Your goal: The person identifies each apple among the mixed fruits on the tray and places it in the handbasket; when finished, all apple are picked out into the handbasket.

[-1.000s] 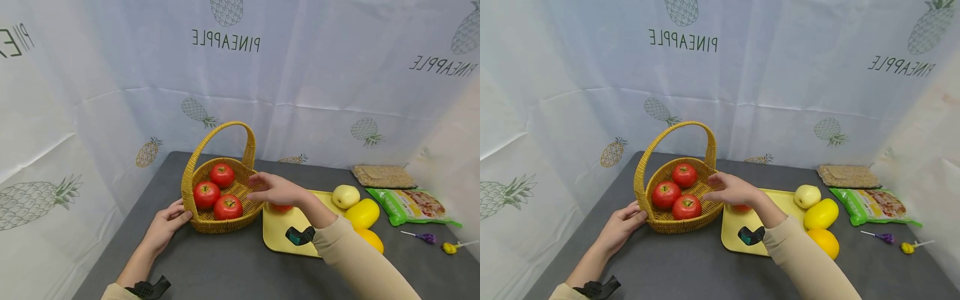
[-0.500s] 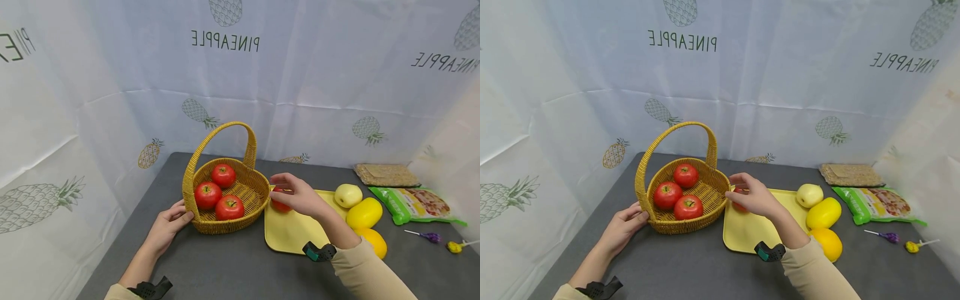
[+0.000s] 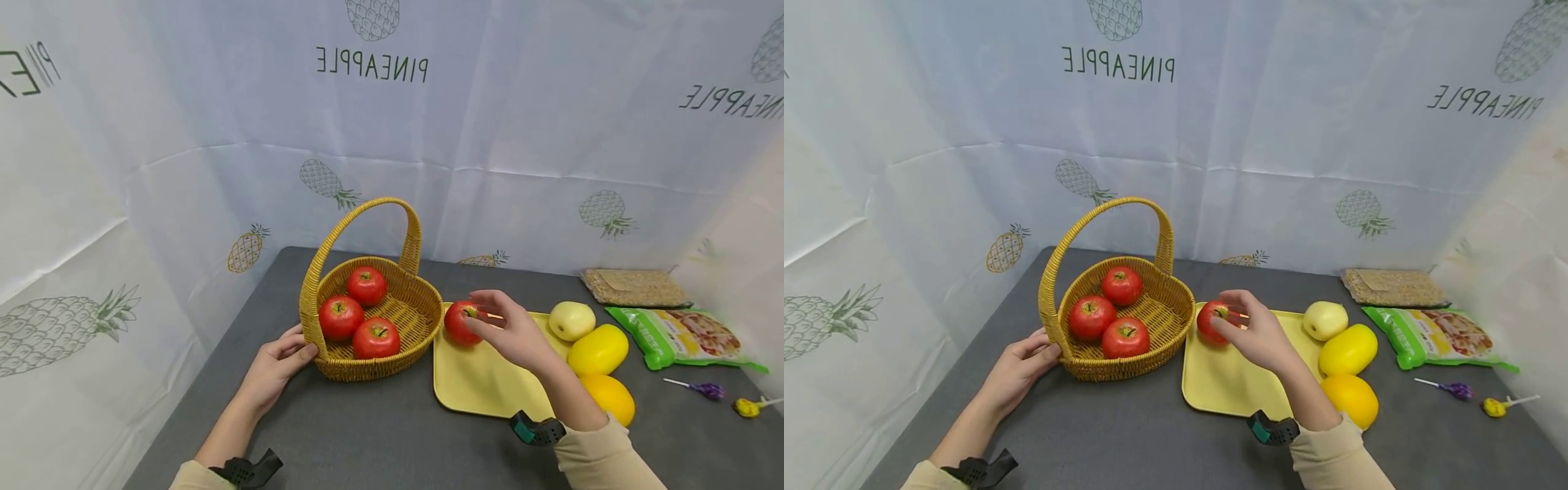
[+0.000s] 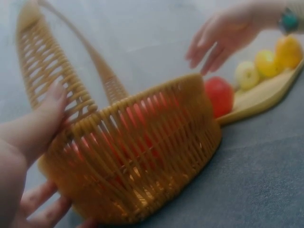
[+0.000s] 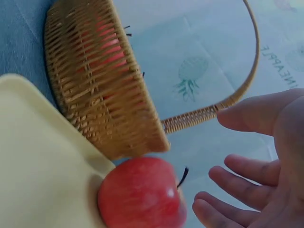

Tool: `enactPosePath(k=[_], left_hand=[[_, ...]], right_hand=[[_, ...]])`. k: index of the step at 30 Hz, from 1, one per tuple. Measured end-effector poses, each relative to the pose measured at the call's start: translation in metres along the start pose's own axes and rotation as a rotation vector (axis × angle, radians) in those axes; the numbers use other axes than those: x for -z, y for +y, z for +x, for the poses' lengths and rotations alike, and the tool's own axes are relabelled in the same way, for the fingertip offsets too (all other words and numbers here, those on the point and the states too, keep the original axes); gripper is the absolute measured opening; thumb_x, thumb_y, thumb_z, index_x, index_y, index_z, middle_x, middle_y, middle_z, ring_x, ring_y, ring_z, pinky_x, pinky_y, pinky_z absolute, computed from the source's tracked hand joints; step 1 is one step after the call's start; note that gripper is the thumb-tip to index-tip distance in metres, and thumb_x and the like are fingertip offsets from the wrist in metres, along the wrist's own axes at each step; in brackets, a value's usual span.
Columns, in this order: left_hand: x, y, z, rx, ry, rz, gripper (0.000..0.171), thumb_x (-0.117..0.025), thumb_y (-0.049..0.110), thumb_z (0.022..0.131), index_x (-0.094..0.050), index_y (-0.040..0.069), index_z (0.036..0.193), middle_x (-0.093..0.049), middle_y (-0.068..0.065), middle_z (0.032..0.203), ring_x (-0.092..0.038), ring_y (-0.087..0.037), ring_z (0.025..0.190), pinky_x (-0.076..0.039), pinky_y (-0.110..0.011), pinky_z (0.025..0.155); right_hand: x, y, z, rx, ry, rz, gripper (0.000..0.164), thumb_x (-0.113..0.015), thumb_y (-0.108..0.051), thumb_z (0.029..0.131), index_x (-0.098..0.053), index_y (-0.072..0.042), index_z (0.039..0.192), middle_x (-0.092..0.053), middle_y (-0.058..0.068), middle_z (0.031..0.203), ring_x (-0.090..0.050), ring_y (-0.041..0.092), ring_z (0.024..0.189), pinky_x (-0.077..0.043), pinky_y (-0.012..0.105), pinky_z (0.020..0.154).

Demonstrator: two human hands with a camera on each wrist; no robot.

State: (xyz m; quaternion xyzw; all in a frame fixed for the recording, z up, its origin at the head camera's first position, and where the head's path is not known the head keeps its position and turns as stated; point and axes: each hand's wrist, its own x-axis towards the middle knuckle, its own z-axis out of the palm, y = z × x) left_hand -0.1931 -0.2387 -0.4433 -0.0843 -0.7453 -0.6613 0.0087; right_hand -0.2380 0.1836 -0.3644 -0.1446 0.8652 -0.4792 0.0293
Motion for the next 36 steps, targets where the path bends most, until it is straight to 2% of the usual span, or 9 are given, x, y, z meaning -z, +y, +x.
enactPosePath(k=[3, 10, 17, 25, 32, 36], left_hand=[[0.000, -0.001, 0.001, -0.001, -0.002, -0.007, 0.023, -0.069, 0.011, 0.100, -0.071, -0.007, 0.114, -0.043, -0.014, 0.155, -0.046, -0.001, 0.131, -0.049, -0.023, 0.097], [0.000, -0.001, 0.001, -0.001, 0.002, -0.004, 0.020, -0.069, 0.010, 0.099, -0.072, -0.005, 0.113, -0.045, -0.015, 0.154, -0.039, -0.030, 0.143, -0.049, -0.023, 0.097], [-0.002, 0.000, 0.000, -0.011, 0.001, -0.002, 0.018, -0.069, 0.009, 0.099, -0.073, -0.004, 0.111, -0.046, -0.016, 0.152, -0.042, -0.025, 0.141, -0.049, -0.023, 0.097], [-0.005, 0.000, 0.001, -0.016, -0.001, -0.013, 0.019, -0.069, 0.008, 0.099, -0.072, -0.006, 0.112, -0.046, -0.016, 0.153, -0.038, -0.033, 0.143, -0.049, -0.023, 0.098], [-0.004, -0.002, 0.001, -0.008, 0.004, -0.010, 0.018, -0.069, 0.008, 0.099, -0.072, -0.005, 0.111, -0.049, -0.010, 0.150, -0.042, -0.021, 0.140, -0.049, -0.024, 0.098], [-0.002, -0.002, 0.002, -0.006, 0.006, -0.015, 0.018, -0.070, 0.008, 0.099, -0.073, -0.004, 0.111, -0.050, -0.007, 0.148, -0.041, -0.023, 0.141, -0.049, -0.024, 0.098]], right_hand=[[0.000, 0.008, -0.001, 0.033, 0.033, -0.041, 0.058, -0.075, -0.035, 0.096, -0.052, -0.008, 0.142, -0.056, 0.016, 0.142, -0.051, 0.036, 0.133, -0.040, 0.057, 0.110], [0.000, 0.023, -0.002, 0.063, 0.053, -0.087, 0.063, -0.076, -0.032, 0.096, -0.048, -0.002, 0.144, -0.050, 0.019, 0.147, -0.042, 0.042, 0.138, -0.034, 0.060, 0.113], [0.000, 0.041, -0.002, 0.037, 0.035, -0.059, 0.069, -0.074, -0.029, 0.097, -0.040, 0.001, 0.149, -0.042, 0.023, 0.152, -0.036, 0.048, 0.141, -0.031, 0.064, 0.113], [-0.004, 0.056, 0.001, -0.059, 0.023, 0.004, 0.087, -0.078, -0.035, 0.094, -0.028, -0.001, 0.156, -0.032, 0.025, 0.158, -0.037, 0.051, 0.140, -0.033, 0.063, 0.112], [-0.011, 0.060, 0.003, -0.093, 0.004, 0.103, 0.096, -0.079, -0.032, 0.093, -0.018, -0.004, 0.162, -0.024, 0.026, 0.163, -0.034, 0.052, 0.142, -0.037, 0.060, 0.111], [-0.016, 0.062, 0.007, -0.089, 0.013, 0.135, 0.098, -0.079, -0.031, 0.093, -0.016, -0.006, 0.163, -0.022, 0.023, 0.164, -0.032, 0.049, 0.145, -0.038, 0.057, 0.111]])
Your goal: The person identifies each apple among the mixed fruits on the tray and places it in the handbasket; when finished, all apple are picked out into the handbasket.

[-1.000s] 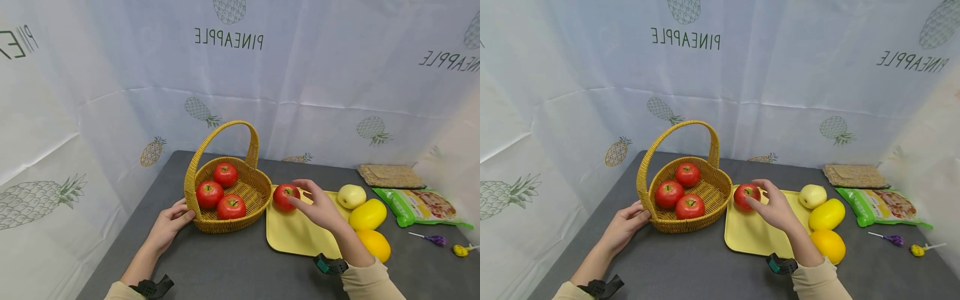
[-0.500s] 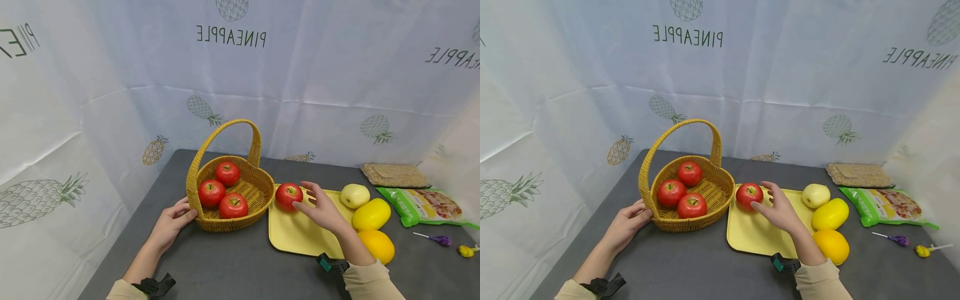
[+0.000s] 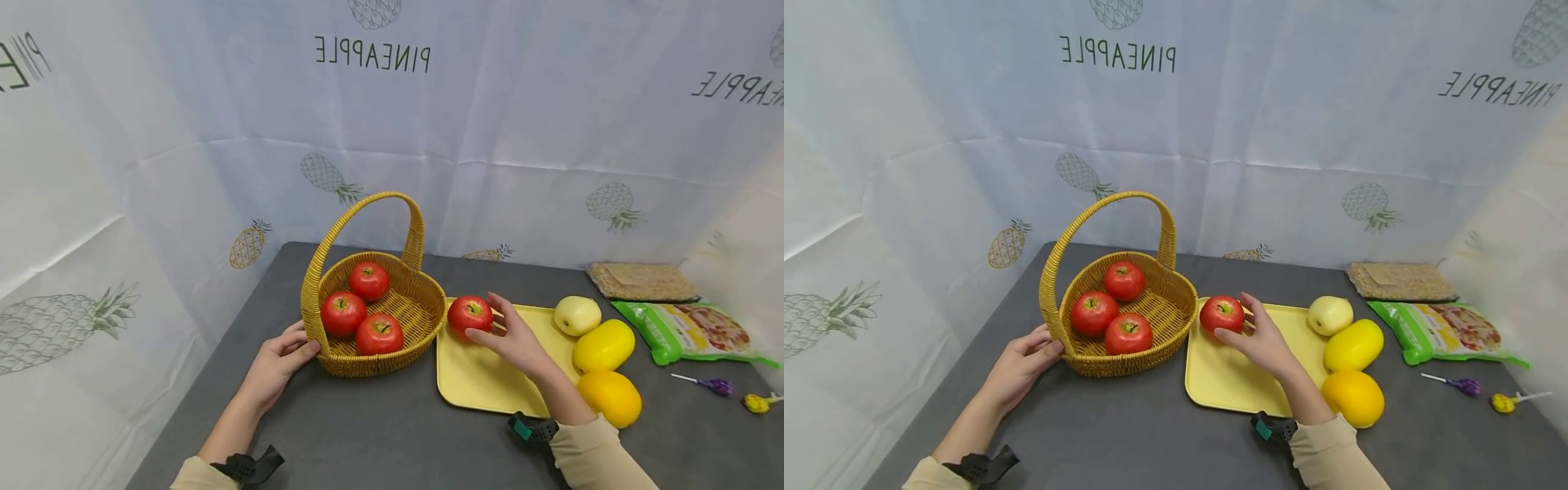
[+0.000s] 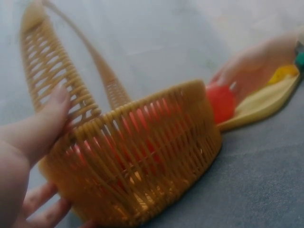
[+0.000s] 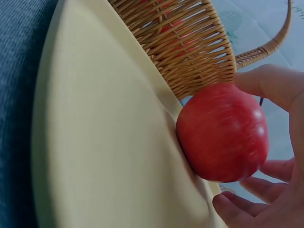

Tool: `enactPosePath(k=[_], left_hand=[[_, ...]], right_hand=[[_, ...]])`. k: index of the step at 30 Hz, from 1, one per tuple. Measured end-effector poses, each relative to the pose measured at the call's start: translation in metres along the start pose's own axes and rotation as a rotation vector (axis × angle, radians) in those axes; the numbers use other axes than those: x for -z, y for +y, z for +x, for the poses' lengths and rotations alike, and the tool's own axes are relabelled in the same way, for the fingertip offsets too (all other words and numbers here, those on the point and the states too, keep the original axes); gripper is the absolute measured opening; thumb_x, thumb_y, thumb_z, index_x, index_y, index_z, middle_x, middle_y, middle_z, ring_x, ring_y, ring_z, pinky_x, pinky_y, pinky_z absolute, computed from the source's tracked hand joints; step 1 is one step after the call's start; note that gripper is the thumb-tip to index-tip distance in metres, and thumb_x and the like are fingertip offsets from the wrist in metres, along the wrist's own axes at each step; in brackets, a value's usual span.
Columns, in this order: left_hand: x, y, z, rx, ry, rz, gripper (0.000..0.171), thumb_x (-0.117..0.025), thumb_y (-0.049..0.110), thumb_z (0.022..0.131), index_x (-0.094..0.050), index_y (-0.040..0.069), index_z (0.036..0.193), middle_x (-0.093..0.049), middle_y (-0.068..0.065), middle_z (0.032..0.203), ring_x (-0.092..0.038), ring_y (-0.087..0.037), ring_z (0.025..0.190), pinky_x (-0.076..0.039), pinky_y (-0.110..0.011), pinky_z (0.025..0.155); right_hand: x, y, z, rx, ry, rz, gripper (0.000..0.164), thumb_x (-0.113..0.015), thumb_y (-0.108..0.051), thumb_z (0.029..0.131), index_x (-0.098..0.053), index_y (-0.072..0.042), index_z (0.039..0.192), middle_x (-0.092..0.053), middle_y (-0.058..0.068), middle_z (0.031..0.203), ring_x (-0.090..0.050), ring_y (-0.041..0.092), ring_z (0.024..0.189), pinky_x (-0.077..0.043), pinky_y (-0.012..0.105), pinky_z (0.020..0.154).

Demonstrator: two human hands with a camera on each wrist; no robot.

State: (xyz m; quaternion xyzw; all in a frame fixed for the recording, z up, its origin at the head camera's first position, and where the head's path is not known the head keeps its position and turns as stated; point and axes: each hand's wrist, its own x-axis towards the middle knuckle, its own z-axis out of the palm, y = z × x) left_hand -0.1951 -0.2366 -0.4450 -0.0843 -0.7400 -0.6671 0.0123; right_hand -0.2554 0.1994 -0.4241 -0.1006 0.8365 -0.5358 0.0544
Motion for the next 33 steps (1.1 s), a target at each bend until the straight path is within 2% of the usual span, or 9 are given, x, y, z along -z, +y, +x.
enactPosePath(k=[7, 15, 22, 28, 33], left_hand=[[-0.001, 0.001, 0.000, -0.008, -0.015, -0.006, 0.017, -0.069, 0.008, 0.099, -0.072, -0.004, 0.111, -0.048, -0.012, 0.151, -0.036, -0.034, 0.144, -0.049, -0.023, 0.098], [-0.002, 0.001, -0.001, -0.009, -0.017, 0.000, 0.019, -0.069, 0.007, 0.099, -0.071, -0.007, 0.111, -0.046, -0.017, 0.152, -0.033, -0.036, 0.146, -0.048, -0.022, 0.098], [-0.002, 0.002, -0.001, -0.006, -0.016, 0.002, 0.019, -0.069, 0.008, 0.099, -0.072, -0.006, 0.111, -0.047, -0.013, 0.151, -0.034, -0.035, 0.146, -0.047, -0.022, 0.099], [0.001, -0.001, 0.000, -0.002, -0.014, -0.004, 0.020, -0.070, 0.010, 0.099, -0.071, -0.006, 0.112, -0.048, -0.009, 0.151, -0.033, -0.034, 0.146, -0.048, -0.023, 0.099], [0.002, -0.001, 0.002, -0.005, -0.015, -0.004, 0.023, -0.069, 0.010, 0.099, -0.070, -0.008, 0.113, -0.046, -0.013, 0.153, -0.032, -0.035, 0.147, -0.048, -0.023, 0.099]], right_hand=[[-0.007, 0.004, 0.001, -0.007, 0.020, 0.002, 0.098, -0.081, -0.032, 0.091, -0.018, -0.005, 0.162, -0.031, 0.021, 0.160, -0.039, 0.045, 0.142, -0.041, 0.055, 0.110], [-0.009, 0.004, -0.001, -0.028, 0.043, -0.015, 0.097, -0.082, -0.034, 0.089, -0.023, -0.005, 0.160, -0.036, 0.021, 0.155, -0.042, 0.047, 0.139, -0.040, 0.057, 0.110], [-0.010, 0.006, 0.001, 0.005, 0.053, -0.033, 0.089, -0.085, -0.035, 0.086, -0.037, -0.003, 0.153, -0.040, 0.019, 0.150, -0.053, 0.044, 0.130, -0.047, 0.053, 0.105], [-0.012, 0.006, 0.002, -0.075, 0.068, 0.012, 0.091, -0.088, -0.039, 0.083, -0.035, -0.005, 0.148, -0.043, 0.017, 0.148, -0.055, 0.039, 0.129, -0.051, 0.045, 0.100], [-0.012, 0.003, 0.003, -0.066, 0.095, 0.013, 0.092, -0.089, -0.037, 0.082, -0.034, -0.002, 0.147, -0.047, 0.018, 0.144, -0.054, 0.038, 0.130, -0.051, 0.043, 0.101]])
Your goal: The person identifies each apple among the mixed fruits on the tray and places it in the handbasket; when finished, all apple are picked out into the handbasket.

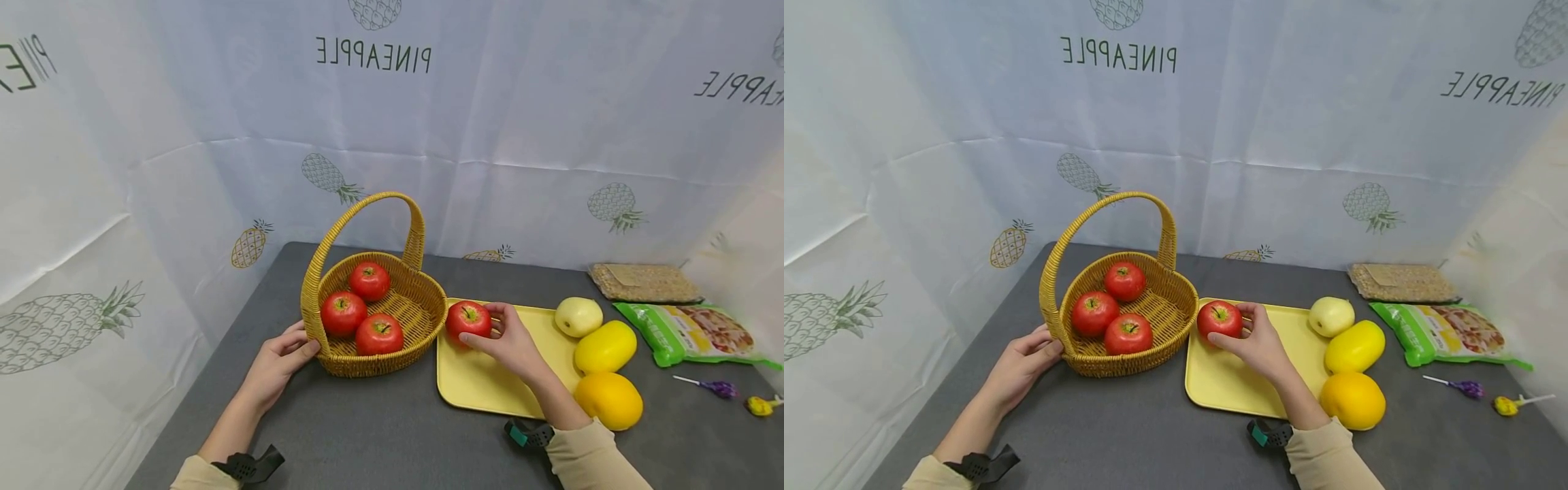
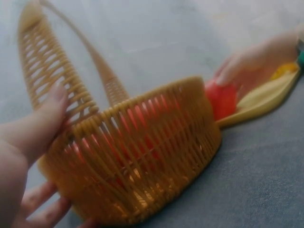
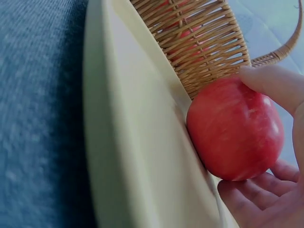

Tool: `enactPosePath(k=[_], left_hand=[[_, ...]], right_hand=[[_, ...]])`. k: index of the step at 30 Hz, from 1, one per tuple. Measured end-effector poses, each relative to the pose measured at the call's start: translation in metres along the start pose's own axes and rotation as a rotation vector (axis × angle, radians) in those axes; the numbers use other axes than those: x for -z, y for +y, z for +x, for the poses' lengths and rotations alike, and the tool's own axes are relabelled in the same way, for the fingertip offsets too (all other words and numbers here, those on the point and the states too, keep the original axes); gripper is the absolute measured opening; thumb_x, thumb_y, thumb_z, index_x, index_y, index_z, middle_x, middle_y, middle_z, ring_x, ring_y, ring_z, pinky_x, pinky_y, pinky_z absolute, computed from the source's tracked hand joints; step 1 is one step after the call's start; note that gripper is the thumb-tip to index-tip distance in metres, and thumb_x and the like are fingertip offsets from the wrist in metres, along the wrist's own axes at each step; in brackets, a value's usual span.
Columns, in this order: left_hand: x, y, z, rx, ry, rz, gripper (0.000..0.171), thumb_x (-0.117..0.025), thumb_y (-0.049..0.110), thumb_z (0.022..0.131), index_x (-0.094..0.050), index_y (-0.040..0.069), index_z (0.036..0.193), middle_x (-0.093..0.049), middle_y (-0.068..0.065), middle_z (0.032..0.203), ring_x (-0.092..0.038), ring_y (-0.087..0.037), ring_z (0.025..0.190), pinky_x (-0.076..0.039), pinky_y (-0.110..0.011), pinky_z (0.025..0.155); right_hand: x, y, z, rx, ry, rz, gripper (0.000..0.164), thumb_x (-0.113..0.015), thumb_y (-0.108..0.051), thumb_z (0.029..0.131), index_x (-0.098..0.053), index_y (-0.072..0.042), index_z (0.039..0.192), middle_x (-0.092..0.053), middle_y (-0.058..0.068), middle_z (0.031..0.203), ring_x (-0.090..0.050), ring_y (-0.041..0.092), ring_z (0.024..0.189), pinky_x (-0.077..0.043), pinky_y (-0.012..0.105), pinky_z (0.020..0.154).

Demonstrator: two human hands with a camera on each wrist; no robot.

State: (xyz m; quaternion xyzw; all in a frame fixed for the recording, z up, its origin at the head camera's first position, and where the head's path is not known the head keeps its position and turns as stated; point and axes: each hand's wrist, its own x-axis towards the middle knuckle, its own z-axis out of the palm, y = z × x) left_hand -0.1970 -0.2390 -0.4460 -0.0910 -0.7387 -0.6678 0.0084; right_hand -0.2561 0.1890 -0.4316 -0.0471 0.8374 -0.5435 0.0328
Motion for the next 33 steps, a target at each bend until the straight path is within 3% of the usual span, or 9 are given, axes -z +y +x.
enactPosePath(k=[6, 12, 19, 33], left_hand=[[-0.0006, 0.0022, -0.0009, -0.011, -0.010, -0.008, 0.021, -0.069, 0.010, 0.100, -0.071, -0.007, 0.112, -0.044, -0.014, 0.154, -0.031, -0.036, 0.148, -0.048, -0.023, 0.099], [-0.0012, 0.0029, -0.0017, -0.007, -0.008, -0.007, 0.019, -0.068, 0.010, 0.100, -0.072, -0.005, 0.112, -0.044, -0.014, 0.154, -0.031, -0.036, 0.147, -0.048, -0.024, 0.099], [-0.0026, 0.0042, -0.0025, -0.009, -0.001, -0.014, 0.019, -0.068, 0.009, 0.100, -0.072, -0.005, 0.112, -0.044, -0.016, 0.154, -0.031, -0.036, 0.147, -0.048, -0.023, 0.099], [-0.0022, 0.0017, -0.0009, -0.003, 0.006, -0.008, 0.019, -0.069, 0.010, 0.099, -0.072, -0.005, 0.112, -0.045, -0.014, 0.153, -0.033, -0.037, 0.146, -0.048, -0.023, 0.099]], right_hand=[[0.0049, -0.0023, -0.0022, 0.055, -0.048, -0.098, 0.099, -0.088, -0.038, 0.082, -0.032, -0.008, 0.157, -0.044, 0.016, 0.150, -0.051, 0.037, 0.129, -0.051, 0.049, 0.100], [0.0085, -0.0023, -0.0025, 0.077, -0.116, -0.169, 0.093, -0.087, -0.043, 0.082, -0.040, -0.011, 0.155, -0.054, 0.015, 0.142, -0.054, 0.036, 0.125, -0.052, 0.045, 0.094], [0.0092, -0.0011, -0.0012, 0.076, -0.139, -0.172, 0.084, -0.089, -0.042, 0.080, -0.047, -0.013, 0.147, -0.058, 0.013, 0.136, -0.058, 0.033, 0.119, -0.054, 0.039, 0.091], [0.0095, -0.0050, -0.0029, 0.090, -0.124, -0.157, 0.080, -0.087, -0.038, 0.083, -0.048, -0.008, 0.147, -0.059, 0.013, 0.135, -0.059, 0.031, 0.118, -0.053, 0.039, 0.091]])
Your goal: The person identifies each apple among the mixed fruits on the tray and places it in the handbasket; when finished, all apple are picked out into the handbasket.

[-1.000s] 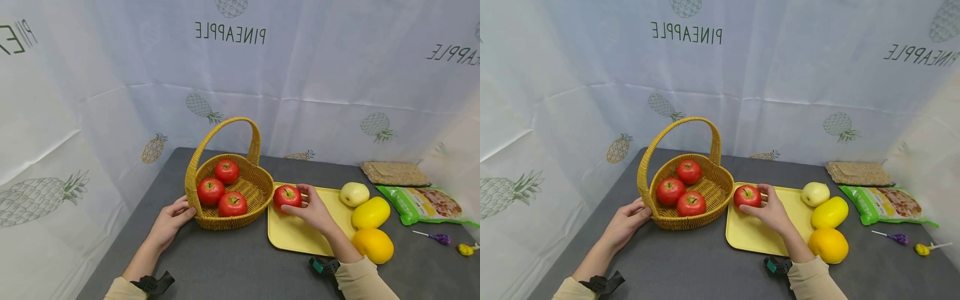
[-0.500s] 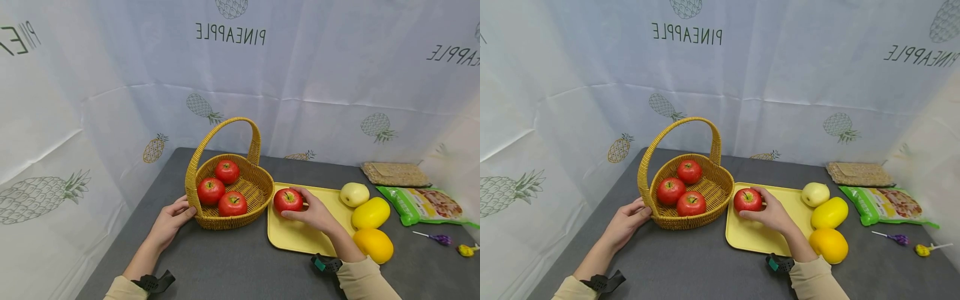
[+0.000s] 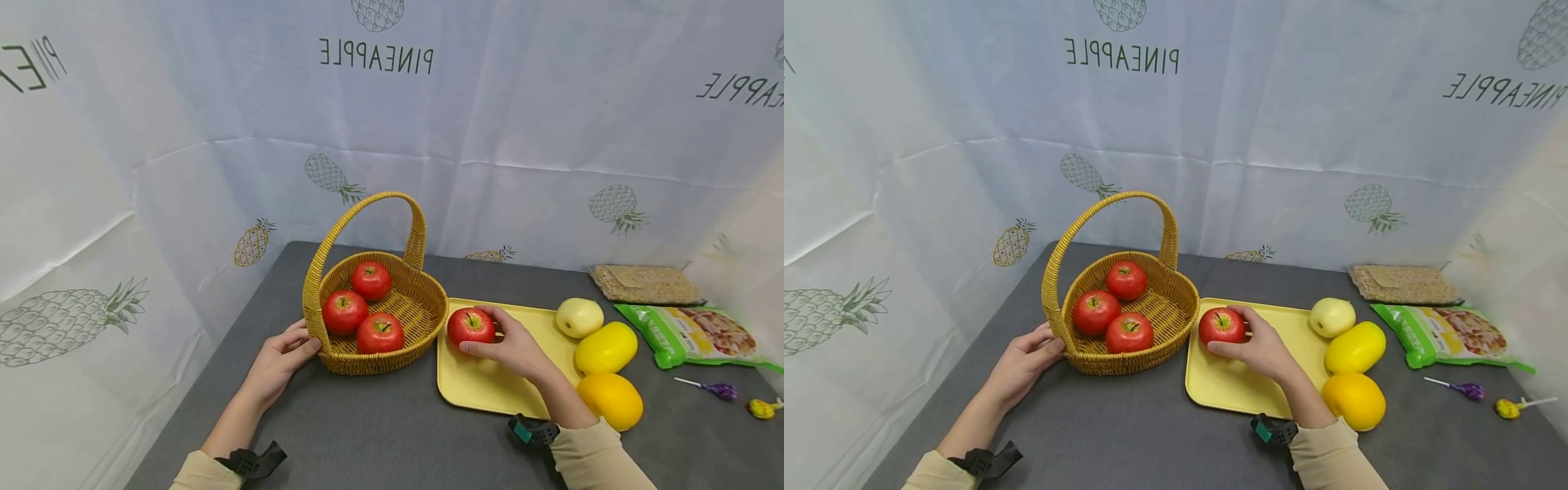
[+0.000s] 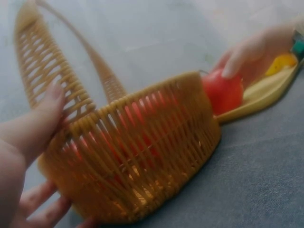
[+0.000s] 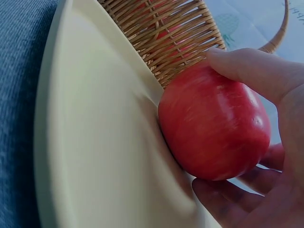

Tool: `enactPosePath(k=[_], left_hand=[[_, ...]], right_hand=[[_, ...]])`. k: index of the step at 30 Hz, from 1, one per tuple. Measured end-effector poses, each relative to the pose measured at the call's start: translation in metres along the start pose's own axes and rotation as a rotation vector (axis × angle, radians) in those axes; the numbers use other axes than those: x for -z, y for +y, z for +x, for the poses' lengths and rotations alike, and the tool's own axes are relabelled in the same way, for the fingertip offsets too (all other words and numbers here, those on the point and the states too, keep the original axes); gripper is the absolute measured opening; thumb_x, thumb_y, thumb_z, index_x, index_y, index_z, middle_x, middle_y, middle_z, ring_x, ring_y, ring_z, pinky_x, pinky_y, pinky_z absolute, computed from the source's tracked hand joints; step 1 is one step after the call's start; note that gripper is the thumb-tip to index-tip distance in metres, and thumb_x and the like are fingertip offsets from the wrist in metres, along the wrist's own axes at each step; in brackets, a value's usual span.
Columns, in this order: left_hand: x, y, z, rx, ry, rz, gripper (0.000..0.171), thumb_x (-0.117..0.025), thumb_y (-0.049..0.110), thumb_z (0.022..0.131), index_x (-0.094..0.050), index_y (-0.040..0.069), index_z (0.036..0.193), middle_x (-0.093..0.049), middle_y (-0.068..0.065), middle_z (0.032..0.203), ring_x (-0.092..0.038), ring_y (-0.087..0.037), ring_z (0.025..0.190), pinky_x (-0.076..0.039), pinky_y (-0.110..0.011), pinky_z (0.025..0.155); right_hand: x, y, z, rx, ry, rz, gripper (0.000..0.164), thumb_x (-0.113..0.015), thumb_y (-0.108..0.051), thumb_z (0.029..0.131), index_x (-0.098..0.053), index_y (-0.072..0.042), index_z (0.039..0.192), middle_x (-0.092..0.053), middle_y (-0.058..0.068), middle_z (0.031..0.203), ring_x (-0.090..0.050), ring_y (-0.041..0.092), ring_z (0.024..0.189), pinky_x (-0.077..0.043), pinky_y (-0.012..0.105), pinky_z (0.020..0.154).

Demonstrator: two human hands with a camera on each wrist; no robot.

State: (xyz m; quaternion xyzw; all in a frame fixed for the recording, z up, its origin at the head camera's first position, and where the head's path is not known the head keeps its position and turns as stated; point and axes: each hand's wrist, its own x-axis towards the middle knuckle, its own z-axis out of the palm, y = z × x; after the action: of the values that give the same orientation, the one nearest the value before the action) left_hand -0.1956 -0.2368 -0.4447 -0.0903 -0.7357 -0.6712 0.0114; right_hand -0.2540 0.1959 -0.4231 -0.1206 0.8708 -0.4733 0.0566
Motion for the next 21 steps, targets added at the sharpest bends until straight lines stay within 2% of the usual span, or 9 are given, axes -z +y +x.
enactPosePath(k=[10, 21], left_hand=[[-0.0012, 0.0015, -0.0006, 0.002, 0.000, -0.006, 0.022, -0.069, 0.008, 0.099, -0.070, -0.008, 0.114, -0.044, -0.017, 0.154, -0.031, -0.037, 0.147, -0.048, -0.022, 0.098], [-0.0018, 0.0020, -0.0009, -0.005, 0.000, -0.003, 0.022, -0.068, 0.007, 0.099, -0.070, -0.010, 0.114, -0.046, -0.017, 0.152, -0.033, -0.035, 0.146, -0.048, -0.022, 0.098]], right_hand=[[0.0031, 0.0019, 0.0007, -0.009, 0.017, -0.025, 0.083, -0.088, -0.043, 0.082, -0.048, -0.010, 0.146, -0.058, 0.012, 0.135, -0.060, 0.031, 0.116, -0.053, 0.039, 0.090], [0.0063, -0.0026, 0.0006, 0.020, 0.025, 0.026, 0.079, -0.087, -0.040, 0.084, -0.049, -0.010, 0.145, -0.058, 0.012, 0.134, -0.064, 0.028, 0.110, -0.055, 0.039, 0.088]])
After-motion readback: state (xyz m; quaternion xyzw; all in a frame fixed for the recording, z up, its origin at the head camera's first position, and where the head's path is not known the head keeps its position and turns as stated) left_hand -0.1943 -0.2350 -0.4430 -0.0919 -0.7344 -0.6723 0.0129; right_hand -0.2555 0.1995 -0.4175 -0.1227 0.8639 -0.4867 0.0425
